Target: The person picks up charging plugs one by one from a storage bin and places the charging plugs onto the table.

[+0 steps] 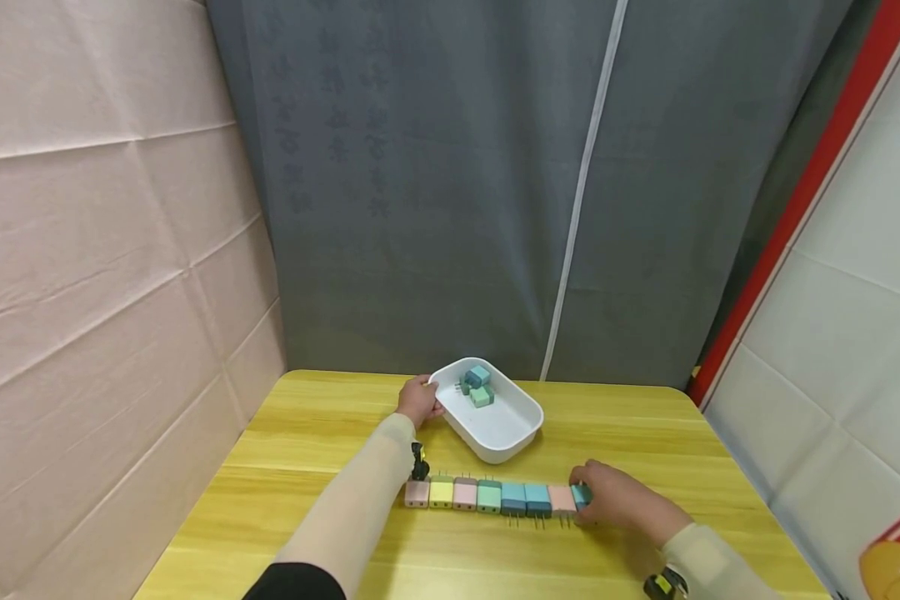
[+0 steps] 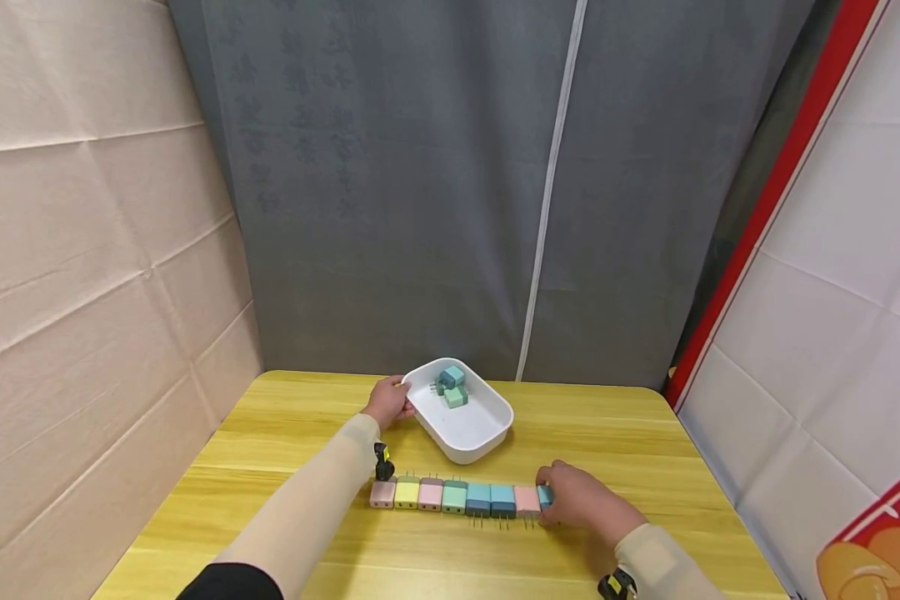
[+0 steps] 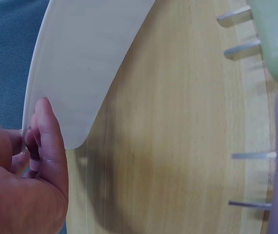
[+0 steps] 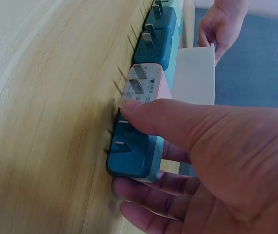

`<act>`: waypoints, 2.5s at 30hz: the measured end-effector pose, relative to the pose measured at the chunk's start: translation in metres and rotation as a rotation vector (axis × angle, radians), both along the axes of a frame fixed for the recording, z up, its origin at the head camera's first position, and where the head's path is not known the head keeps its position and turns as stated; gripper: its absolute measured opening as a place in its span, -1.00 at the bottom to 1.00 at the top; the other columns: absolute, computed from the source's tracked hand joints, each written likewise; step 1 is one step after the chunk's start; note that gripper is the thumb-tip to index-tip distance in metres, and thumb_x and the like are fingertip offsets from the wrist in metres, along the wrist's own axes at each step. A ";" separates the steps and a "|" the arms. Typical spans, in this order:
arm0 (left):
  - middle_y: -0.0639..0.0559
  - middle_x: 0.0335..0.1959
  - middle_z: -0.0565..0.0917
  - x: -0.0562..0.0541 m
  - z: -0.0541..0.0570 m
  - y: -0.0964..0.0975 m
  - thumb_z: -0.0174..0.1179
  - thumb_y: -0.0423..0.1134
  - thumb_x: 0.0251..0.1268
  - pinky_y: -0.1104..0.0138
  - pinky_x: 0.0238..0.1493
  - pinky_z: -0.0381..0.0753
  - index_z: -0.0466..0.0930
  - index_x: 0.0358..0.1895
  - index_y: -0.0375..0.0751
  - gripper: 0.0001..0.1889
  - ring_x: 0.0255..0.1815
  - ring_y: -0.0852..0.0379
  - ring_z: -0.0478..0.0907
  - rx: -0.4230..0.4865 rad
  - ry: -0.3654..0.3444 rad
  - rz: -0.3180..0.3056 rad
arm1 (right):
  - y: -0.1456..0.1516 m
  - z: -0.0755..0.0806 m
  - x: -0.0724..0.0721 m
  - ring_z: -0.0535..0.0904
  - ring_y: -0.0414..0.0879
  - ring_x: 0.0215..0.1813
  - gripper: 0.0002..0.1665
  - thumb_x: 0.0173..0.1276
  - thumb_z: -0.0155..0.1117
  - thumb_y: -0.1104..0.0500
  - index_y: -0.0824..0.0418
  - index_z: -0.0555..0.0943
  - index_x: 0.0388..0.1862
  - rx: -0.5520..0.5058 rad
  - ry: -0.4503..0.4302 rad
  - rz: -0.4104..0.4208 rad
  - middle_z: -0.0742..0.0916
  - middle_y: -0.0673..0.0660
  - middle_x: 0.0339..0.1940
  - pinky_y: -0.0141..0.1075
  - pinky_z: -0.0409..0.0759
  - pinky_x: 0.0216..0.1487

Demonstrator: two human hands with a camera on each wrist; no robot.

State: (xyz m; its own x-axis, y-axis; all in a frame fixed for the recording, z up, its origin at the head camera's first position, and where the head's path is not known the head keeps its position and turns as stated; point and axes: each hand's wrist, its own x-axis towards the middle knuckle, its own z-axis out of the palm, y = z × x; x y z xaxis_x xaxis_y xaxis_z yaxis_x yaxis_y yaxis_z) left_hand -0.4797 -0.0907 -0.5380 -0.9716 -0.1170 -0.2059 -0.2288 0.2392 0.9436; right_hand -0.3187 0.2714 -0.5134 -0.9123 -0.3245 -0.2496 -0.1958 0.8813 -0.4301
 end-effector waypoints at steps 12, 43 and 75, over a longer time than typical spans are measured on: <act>-0.05 -0.51 0.58 -0.002 -0.001 -0.001 0.07 -0.20 0.84 0.35 -0.34 0.83 0.44 0.63 -0.23 -0.53 -0.60 0.17 0.54 0.005 -0.006 -0.007 | 0.006 0.027 -0.009 0.69 0.14 0.14 -0.25 0.38 0.67 -0.15 0.31 0.67 0.30 -0.019 0.034 -0.028 0.73 0.22 0.14 0.20 0.73 0.21; -0.08 -0.48 0.60 0.003 -0.001 -0.001 0.10 -0.20 0.82 0.22 -0.17 0.88 0.47 0.61 -0.24 -0.53 -0.58 0.16 0.56 0.037 -0.002 0.001 | -0.151 0.016 -0.154 0.68 0.14 0.14 -0.18 0.55 0.51 -0.11 0.41 0.55 0.52 0.015 0.190 -0.160 0.71 0.37 0.34 0.08 0.74 0.31; -0.03 -0.61 0.55 0.008 -0.002 0.005 0.09 -0.27 0.80 0.04 -0.11 0.90 0.51 0.56 -0.34 -0.56 -0.59 0.15 0.58 0.044 0.051 -0.004 | -0.166 -0.024 -0.157 0.65 0.11 0.01 -0.54 0.33 0.56 0.26 0.32 0.66 0.17 0.015 0.245 -0.180 0.74 0.25 -0.04 0.01 0.73 0.19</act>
